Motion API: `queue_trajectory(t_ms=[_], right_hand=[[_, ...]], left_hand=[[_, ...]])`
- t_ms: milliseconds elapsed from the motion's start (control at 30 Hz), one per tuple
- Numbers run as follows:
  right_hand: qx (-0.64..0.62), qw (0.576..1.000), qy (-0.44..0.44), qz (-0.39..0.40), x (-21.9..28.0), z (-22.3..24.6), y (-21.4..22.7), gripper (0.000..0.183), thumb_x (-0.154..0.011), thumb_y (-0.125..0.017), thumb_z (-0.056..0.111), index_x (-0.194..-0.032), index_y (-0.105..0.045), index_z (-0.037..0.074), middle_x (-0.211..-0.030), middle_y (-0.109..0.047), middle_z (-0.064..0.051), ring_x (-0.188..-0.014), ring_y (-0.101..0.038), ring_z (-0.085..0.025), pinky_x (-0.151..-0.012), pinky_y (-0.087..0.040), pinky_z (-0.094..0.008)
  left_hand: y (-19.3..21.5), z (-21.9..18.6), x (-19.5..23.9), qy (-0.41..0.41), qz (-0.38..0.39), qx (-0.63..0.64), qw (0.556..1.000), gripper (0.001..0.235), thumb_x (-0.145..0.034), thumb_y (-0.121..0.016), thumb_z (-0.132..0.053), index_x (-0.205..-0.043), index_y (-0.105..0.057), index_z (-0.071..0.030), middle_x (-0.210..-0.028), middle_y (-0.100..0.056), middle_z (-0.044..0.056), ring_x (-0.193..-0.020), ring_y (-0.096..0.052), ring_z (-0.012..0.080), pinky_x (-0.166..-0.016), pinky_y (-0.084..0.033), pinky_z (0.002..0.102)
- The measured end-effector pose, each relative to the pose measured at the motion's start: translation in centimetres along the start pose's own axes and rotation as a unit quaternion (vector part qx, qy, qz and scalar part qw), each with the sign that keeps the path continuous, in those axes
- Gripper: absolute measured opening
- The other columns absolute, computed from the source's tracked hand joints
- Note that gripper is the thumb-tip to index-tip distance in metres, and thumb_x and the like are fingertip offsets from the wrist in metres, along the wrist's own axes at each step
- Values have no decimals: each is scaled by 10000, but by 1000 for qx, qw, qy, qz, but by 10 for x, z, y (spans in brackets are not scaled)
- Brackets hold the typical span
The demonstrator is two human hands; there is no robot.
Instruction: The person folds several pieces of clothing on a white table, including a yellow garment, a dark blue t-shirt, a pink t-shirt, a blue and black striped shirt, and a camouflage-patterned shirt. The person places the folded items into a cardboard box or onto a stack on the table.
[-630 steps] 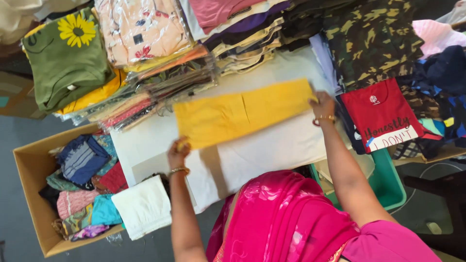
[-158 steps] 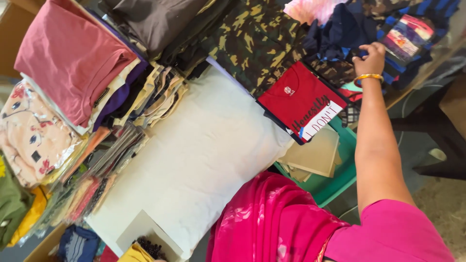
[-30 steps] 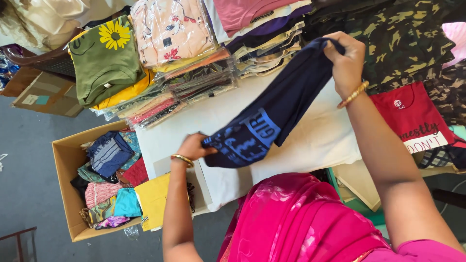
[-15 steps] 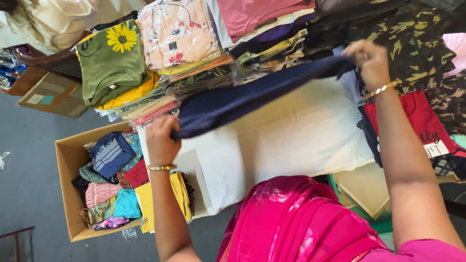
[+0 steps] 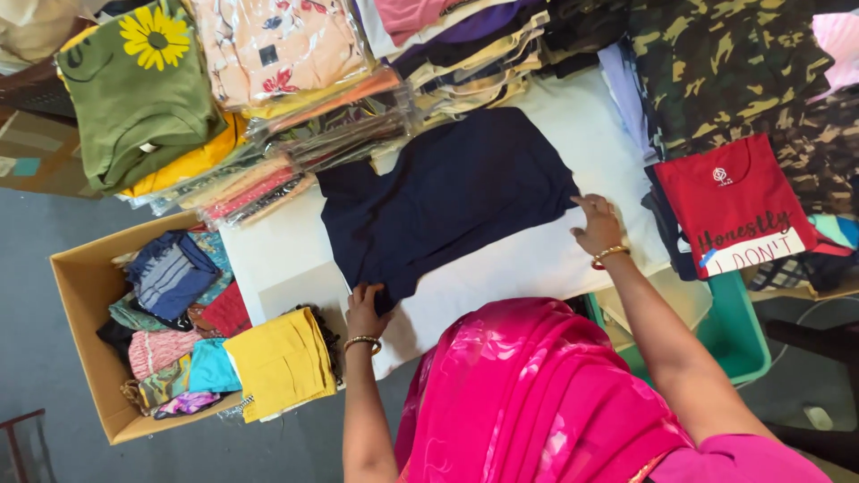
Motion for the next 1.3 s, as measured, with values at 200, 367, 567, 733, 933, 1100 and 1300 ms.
queue_trajectory(t_ms=[200, 367, 567, 733, 933, 1100, 1300], right_hand=[[37, 998, -33, -46, -27, -11, -21, 798, -636, -872, 99, -1379, -602, 211, -1325, -546, -134, -1224, -552, -365, -1032, -443, -465], [38, 998, -39, 27, -47, -32, -38, 634, -712, -761, 8, -1303, -669, 221, -1165, -593, -166, -1059, -621, -367, -910, -533, -433], [52, 998, 5, -30, -49, -36, -9, 270, -779, -696, -24, -962, -760, 164, -938, -656, -125, -937, -655, -347, -849, -549, -453], [80, 992, 48, -90, -28, -33, 49, 169, -847, -717, -5, -972, -743, 106, -952, -638, -156, -993, -621, -377, -866, -507, -487], [92, 995, 38, 27, 21, -76, 44, 164, -808, -690, 29, -951, -739, 92, -934, -649, -132, -1002, -633, -373, -901, -512, -482], [64, 996, 41, 39, 30, -55, 48, 174, -768, -693, 21, -917, -751, 88, -947, -667, -124, -991, -630, -373, -879, -514, -474], [-54, 998, 39, 23, 16, -39, 44, 119, -833, -710, 41, -950, -728, 51, -1076, -713, -106, -963, -675, -330, -850, -543, -414]], left_hand=[[-25, 18, -19, 43, -50, 36, 997, 756, -622, -888, -173, -1301, -569, -270, -1230, -572, 76, -1181, -555, 354, -925, -473, 562], [-18, 13, -18, 47, 16, -67, 996, 406, -743, -846, -166, -1092, -660, -260, -1036, -685, -28, -1088, -637, 235, -1001, -355, 572], [9, 12, -3, 0, -73, 10, 997, 199, -743, -846, -204, -900, -725, -204, -993, -670, 14, -1029, -637, 248, -961, -368, 520], [38, 15, 18, -33, -67, 40, 996, 150, -828, -809, -336, -882, -729, -222, -941, -705, -66, -999, -617, 242, -879, -438, 490], [52, -14, 49, -93, 52, 16, 994, 143, -687, -863, -199, -796, -771, -210, -974, -733, -88, -1090, -590, 224, -922, -393, 506], [20, -17, 42, -30, 138, -11, 990, 367, -666, -885, -159, -987, -719, -221, -1189, -627, -34, -1216, -537, 255, -988, -434, 500], [-6, -33, 38, -46, 76, 26, 996, 774, -587, -877, -79, -1294, -608, -239, -1308, -585, 63, -1135, -585, 358, -894, -523, 472]])
Point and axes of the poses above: each hand's wrist, its own x-axis away from the middle knuckle, its own y-axis out of the back of the hand, z = x × y, the point moved 4 cm from there along -x, towards the middle knuckle
